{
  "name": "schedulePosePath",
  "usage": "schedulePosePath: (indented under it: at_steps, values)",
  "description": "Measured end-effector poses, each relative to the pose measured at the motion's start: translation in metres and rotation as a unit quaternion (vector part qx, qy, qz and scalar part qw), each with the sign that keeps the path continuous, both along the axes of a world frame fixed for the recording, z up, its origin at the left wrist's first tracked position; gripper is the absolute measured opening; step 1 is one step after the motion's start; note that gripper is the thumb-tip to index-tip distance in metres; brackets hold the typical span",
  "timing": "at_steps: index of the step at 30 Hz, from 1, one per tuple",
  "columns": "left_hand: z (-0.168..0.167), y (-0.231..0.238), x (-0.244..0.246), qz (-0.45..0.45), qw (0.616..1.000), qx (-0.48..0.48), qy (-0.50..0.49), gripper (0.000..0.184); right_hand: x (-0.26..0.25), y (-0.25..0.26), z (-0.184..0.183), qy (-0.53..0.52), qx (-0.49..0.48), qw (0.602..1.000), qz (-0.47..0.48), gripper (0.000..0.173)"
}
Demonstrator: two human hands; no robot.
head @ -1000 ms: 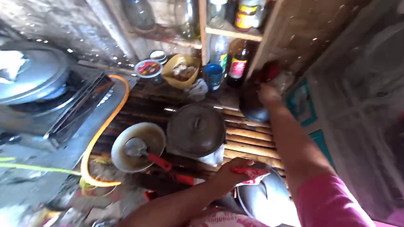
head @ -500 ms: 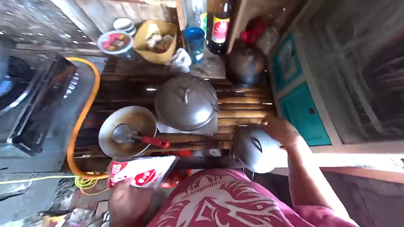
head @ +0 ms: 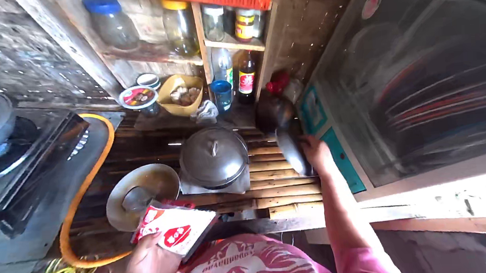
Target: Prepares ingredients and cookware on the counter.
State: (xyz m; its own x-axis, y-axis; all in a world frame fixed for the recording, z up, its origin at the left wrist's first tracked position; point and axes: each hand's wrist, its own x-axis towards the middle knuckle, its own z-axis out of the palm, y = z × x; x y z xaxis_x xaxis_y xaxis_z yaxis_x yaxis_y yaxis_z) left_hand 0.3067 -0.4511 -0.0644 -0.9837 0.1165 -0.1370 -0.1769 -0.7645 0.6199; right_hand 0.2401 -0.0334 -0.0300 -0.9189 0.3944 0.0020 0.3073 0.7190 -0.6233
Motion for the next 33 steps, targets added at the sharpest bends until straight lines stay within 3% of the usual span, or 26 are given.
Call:
schedulePosePath:
  at_steps: [3, 6, 9, 12, 15, 19, 23, 25, 27, 28, 30, 33]
  values:
    - [0.007, -0.008, 0.015, 0.035, 0.998, -0.054, -0.006, 0.037, -0.073, 0.034, 0.022, 0.087, -0.048, 0.994, -0.042, 0.033]
    - [-0.009, -0.029, 0.031, 0.053, 0.997, -0.045, 0.016, 0.02, -0.131, 0.061, 0.015, 0.125, -0.112, 0.98, -0.104, 0.035]
    - [-0.021, -0.037, 0.048, 0.064, 0.996, -0.057, 0.028, 0.018, -0.162, 0.075, -0.008, 0.071, -0.095, 0.98, -0.157, 0.034]
    - [-0.046, -0.05, 0.072, 0.117, 0.988, -0.093, 0.04, 0.025, -0.177, 0.078, -0.027, -0.045, 0.004, 0.982, -0.185, 0.04]
    - [-0.051, -0.055, 0.082, 0.159, 0.983, -0.083, 0.024, 0.024, -0.173, 0.067, -0.026, -0.139, 0.083, 0.971, -0.174, 0.042]
    - [-0.017, -0.044, 0.076, 0.185, 0.978, -0.085, 0.036, 0.017, -0.176, 0.066, -0.04, -0.211, 0.151, 0.962, -0.082, 0.042]
    - [-0.019, -0.041, 0.072, 0.194, 0.978, -0.065, 0.04, 0.016, -0.165, 0.067, -0.047, -0.069, 0.011, 0.992, -0.102, 0.054]
    - [-0.026, -0.049, 0.071, 0.175, 0.981, -0.064, 0.044, 0.017, -0.149, 0.048, -0.037, 0.03, -0.052, 0.997, -0.058, 0.052]
    - [-0.032, -0.06, 0.068, 0.16, 0.98, -0.101, 0.058, 0.021, -0.123, 0.024, -0.033, 0.062, -0.083, 0.995, 0.015, 0.045]
    - [-0.033, -0.065, 0.065, 0.154, 0.979, -0.117, 0.069, 0.023, -0.108, 0.013, -0.04, 0.041, -0.078, 0.995, 0.044, 0.039]
    - [-0.034, -0.073, 0.058, 0.135, 0.98, -0.119, 0.083, 0.026, -0.079, -0.012, -0.066, -0.1, -0.085, 0.986, 0.105, 0.035]
    - [-0.032, -0.074, 0.049, 0.133, 0.985, -0.08, 0.073, 0.023, -0.063, -0.056, -0.112, -0.298, -0.158, 0.931, 0.138, 0.041]
